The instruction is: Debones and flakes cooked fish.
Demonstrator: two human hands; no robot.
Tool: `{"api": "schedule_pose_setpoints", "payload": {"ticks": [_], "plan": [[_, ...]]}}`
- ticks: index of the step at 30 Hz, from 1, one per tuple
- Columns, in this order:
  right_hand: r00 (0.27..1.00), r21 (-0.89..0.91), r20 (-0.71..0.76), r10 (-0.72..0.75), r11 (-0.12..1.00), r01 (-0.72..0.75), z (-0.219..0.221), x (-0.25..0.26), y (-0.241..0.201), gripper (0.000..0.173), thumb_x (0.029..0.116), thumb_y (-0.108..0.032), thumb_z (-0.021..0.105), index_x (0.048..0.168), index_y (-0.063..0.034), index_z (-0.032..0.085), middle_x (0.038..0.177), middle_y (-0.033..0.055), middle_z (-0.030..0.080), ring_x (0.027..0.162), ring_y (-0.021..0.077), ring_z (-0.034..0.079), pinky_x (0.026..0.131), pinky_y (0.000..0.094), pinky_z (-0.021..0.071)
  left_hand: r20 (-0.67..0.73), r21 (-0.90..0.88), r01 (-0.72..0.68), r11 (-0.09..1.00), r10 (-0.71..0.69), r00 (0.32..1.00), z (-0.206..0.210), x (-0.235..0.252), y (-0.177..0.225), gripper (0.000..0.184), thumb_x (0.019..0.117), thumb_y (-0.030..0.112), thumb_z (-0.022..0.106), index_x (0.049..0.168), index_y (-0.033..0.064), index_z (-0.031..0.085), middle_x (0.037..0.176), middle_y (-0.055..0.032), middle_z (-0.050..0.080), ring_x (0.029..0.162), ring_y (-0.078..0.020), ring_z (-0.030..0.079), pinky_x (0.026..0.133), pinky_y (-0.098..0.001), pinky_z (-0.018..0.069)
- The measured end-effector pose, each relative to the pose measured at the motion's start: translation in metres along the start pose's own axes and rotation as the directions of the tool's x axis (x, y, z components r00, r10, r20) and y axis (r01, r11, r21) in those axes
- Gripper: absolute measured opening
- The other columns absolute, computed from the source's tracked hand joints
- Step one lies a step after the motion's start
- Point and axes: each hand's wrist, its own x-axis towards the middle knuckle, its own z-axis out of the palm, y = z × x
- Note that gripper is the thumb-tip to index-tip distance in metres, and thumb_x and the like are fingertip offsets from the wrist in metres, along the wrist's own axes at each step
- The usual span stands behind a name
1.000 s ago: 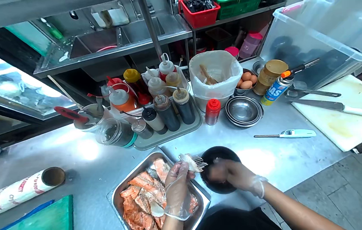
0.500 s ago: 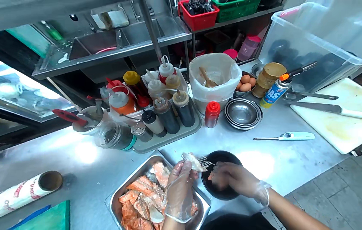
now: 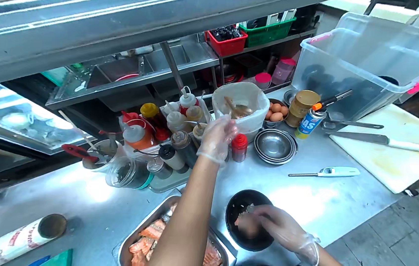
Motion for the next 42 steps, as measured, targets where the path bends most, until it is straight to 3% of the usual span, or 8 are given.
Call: {"api": "schedule_pose_setpoints", "payload": {"ticks": [5, 11, 15, 18, 23, 28, 34, 42], "plan": [[0.997, 0.229, -0.068, 0.025, 0.973, -0.009, -0.002, 0.001, 0.005, 0.023, 0.0990, -0.022, 0.058, 0.112, -0.0097, 0.073, 0.110, 0.0029, 0.074, 0.101, 0.0149, 0.070, 0.092, 0.0362, 0.0589, 0.052, 0.224, 0.095, 0.970, -0.110, 0.993, -0.104, -0.093, -0.065, 0.035, 0.1095, 0.030, 0.043, 0.128, 0.0084, 0.064, 0.114, -0.0068, 0.069, 0.094, -0.0171, 0.068, 0.082, -0.0356, 0.0581], [0.994, 0.300, 0.087, 0.068, 0.950, -0.091, 0.016, 0.032, -0.016, 0.026, 0.0998, -0.023, 0.061, 0.118, -0.0078, 0.071, 0.111, 0.0065, 0.073, 0.100, 0.0182, 0.070, 0.090, 0.0373, 0.0586, -0.510, 0.247, 0.296, 0.923, -0.136, 0.849, -0.228, -0.228, -0.134, 0.026, 0.1035, 0.022, 0.060, 0.117, 0.0019, 0.069, 0.104, -0.0127, 0.072, 0.091, -0.0220, 0.070, 0.080, -0.0391, 0.0597], [0.970, 0.293, 0.226, 0.092, 0.943, -0.158, 0.054, 0.051, -0.047, 0.025, 0.1007, -0.020, 0.056, 0.114, -0.0056, 0.070, 0.113, 0.0090, 0.073, 0.102, 0.0219, 0.071, 0.093, 0.0396, 0.0598, -0.716, 0.190, 0.268, 0.944, -0.053, 0.696, -0.249, -0.294, -0.140, 0.020, 0.1006, 0.014, 0.064, 0.115, 0.0003, 0.066, 0.098, -0.0103, 0.070, 0.081, -0.0170, 0.067, 0.073, -0.0349, 0.0591], [0.933, 0.213, 0.358, 0.023, 0.971, -0.106, 0.092, 0.060, -0.065, 0.023, 0.1016, -0.020, 0.056, 0.113, -0.0065, 0.071, 0.109, 0.0072, 0.073, 0.101, 0.0187, 0.071, 0.094, 0.0384, 0.0590, -0.705, 0.288, 0.351, 0.891, -0.051, 0.708, -0.242, -0.319, -0.152, 0.025, 0.0976, 0.020, 0.068, 0.117, 0.0047, 0.069, 0.100, -0.0084, 0.072, 0.088, -0.0172, 0.070, 0.080, -0.0394, 0.0597], [0.876, -0.047, 0.481, 0.031, 0.999, -0.009, 0.146, 0.066, -0.084, 0.025, 0.1011, -0.024, 0.056, 0.116, -0.0109, 0.071, 0.108, 0.0033, 0.072, 0.100, 0.0122, 0.069, 0.091, 0.0358, 0.0568, -0.600, 0.631, 0.542, 0.555, -0.092, 0.794, -0.223, -0.316, -0.185, 0.066, 0.0909, 0.039, 0.072, 0.147, 0.0090, 0.053, 0.133, -0.0115, 0.066, 0.126, -0.0269, 0.062, 0.110, -0.0514, 0.0473], [0.857, -0.028, 0.515, -0.018, 0.999, 0.037, 0.154, 0.054, -0.092, 0.025, 0.1007, -0.023, 0.056, 0.115, -0.0108, 0.072, 0.112, 0.0032, 0.073, 0.101, 0.0119, 0.069, 0.092, 0.0341, 0.0572, -0.627, 0.736, 0.647, 0.202, -0.160, 0.763, -0.201, -0.303, -0.184, 0.086, 0.0872, 0.049, 0.072, 0.159, 0.0178, 0.037, 0.142, -0.0127, 0.060, 0.129, -0.0339, 0.058, 0.103, -0.0550, 0.0506], [0.908, 0.073, 0.419, -0.018, 0.997, -0.013, 0.132, 0.042, -0.078, 0.023, 0.1007, -0.020, 0.056, 0.113, -0.0080, 0.072, 0.106, 0.0051, 0.074, 0.098, 0.0149, 0.071, 0.090, 0.0346, 0.0587, -0.629, 0.729, 0.641, 0.238, -0.134, 0.766, -0.202, -0.303, -0.189, 0.070, 0.0952, 0.040, 0.060, 0.158, 0.0176, 0.039, 0.137, -0.0120, 0.063, 0.122, -0.0312, 0.064, 0.098, -0.0531, 0.0542], [0.949, 0.179, 0.315, -0.008, 0.983, -0.051, 0.109, 0.031, -0.061, 0.023, 0.1001, -0.019, 0.057, 0.111, -0.0062, 0.072, 0.105, 0.0064, 0.074, 0.095, 0.0158, 0.071, 0.088, 0.0343, 0.0589, -0.665, 0.549, 0.551, 0.629, -0.072, 0.744, -0.227, -0.312, -0.181, 0.037, 0.0951, 0.027, 0.061, 0.129, 0.0157, 0.070, 0.114, -0.0057, 0.074, 0.107, -0.0210, 0.071, 0.098, -0.0515, 0.0549]]}}
